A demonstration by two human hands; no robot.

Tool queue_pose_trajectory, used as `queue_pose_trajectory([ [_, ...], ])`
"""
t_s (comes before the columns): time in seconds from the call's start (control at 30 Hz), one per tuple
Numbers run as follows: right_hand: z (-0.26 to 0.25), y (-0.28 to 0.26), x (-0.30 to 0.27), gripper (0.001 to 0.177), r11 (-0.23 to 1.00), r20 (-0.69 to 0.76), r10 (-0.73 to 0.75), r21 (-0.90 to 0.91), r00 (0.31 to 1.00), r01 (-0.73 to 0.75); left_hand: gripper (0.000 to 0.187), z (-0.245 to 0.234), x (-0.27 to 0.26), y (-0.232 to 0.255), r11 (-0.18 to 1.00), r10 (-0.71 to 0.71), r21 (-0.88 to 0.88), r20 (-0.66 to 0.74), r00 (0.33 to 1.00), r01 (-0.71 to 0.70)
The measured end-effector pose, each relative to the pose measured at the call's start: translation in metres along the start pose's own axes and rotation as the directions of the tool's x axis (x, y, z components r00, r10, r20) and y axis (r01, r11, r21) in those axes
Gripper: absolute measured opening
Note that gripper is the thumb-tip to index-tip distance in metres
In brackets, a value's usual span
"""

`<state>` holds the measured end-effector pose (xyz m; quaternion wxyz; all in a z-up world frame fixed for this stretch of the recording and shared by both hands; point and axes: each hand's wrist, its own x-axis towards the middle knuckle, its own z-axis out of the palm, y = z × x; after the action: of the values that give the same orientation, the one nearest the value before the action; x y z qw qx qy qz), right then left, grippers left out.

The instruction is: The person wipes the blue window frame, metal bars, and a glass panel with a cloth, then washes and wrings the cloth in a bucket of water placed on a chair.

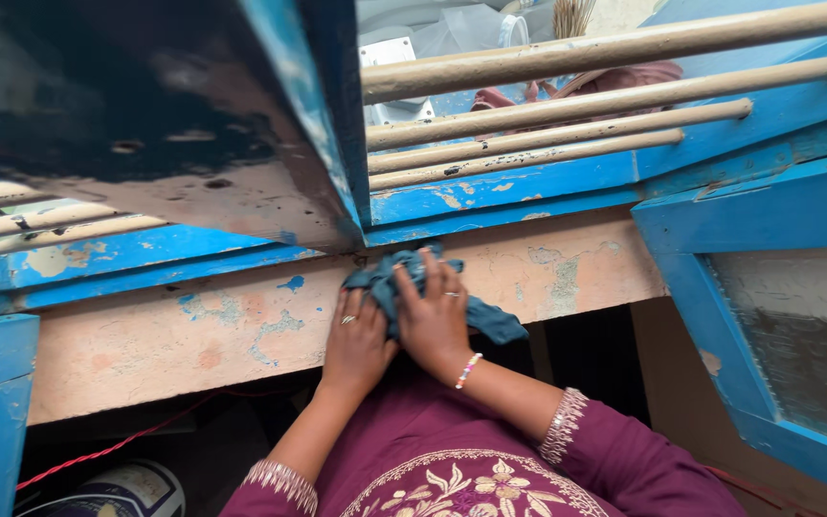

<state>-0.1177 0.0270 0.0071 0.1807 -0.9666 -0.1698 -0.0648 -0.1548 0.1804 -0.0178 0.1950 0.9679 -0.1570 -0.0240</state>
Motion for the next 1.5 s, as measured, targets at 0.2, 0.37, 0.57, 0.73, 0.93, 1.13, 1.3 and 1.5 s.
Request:
queue_pose_trajectory([
  [0.2,-0.001,-0.015,-0.001,0.051,0.98,-0.062,-0.193,0.04,0.979,0.196,0.074,0.002,-0.03,-0.003,0.998,-0.039,0.043,-0.088,0.995,0.043],
  [0.37,-0.013,0.01,-0.013,0.055,0.966,-0.024,-0.239,0.098,0.971,0.24,0.066,-0.003,-0.029,0.007,0.995,0.095,0.047,-0.153,0.984,-0.088],
  [0.57,-0.031,0.049,-0.047,0.057,0.995,0.045,-0.09,0.055,0.995,0.087,0.064,0.005,-0.003,0.04,0.958,0.285,0.006,0.05,0.957,-0.286],
  [0.73,-0.052,0.1,-0.067,0.057,0.995,-0.037,0.097,-0.025,0.995,-0.098,0.049,0.025,0.043,0.077,0.895,0.445,-0.058,0.091,0.891,-0.442],
  [0.93,-0.064,0.158,-0.083,0.056,0.948,-0.192,0.264,-0.129,0.945,-0.291,0.062,0.049,0.102,0.127,0.82,0.571,-0.01,0.085,0.816,-0.573],
  [1.13,-0.064,0.191,-0.086,0.054,0.875,-0.311,0.442,-0.058,0.842,-0.48,0.079,0.065,0.146,0.16,0.807,0.589,-0.005,0.072,0.805,-0.59],
  [1.3,-0.058,0.187,-0.08,0.057,0.841,-0.296,0.496,-0.07,0.816,-0.537,0.072,0.069,0.139,0.158,0.842,0.54,-0.005,0.026,0.842,-0.54],
  [1.5,-0.048,0.154,-0.068,0.054,0.871,-0.232,0.439,-0.13,0.868,-0.475,0.068,0.058,0.113,0.129,0.869,0.494,0.018,0.039,0.868,-0.495],
])
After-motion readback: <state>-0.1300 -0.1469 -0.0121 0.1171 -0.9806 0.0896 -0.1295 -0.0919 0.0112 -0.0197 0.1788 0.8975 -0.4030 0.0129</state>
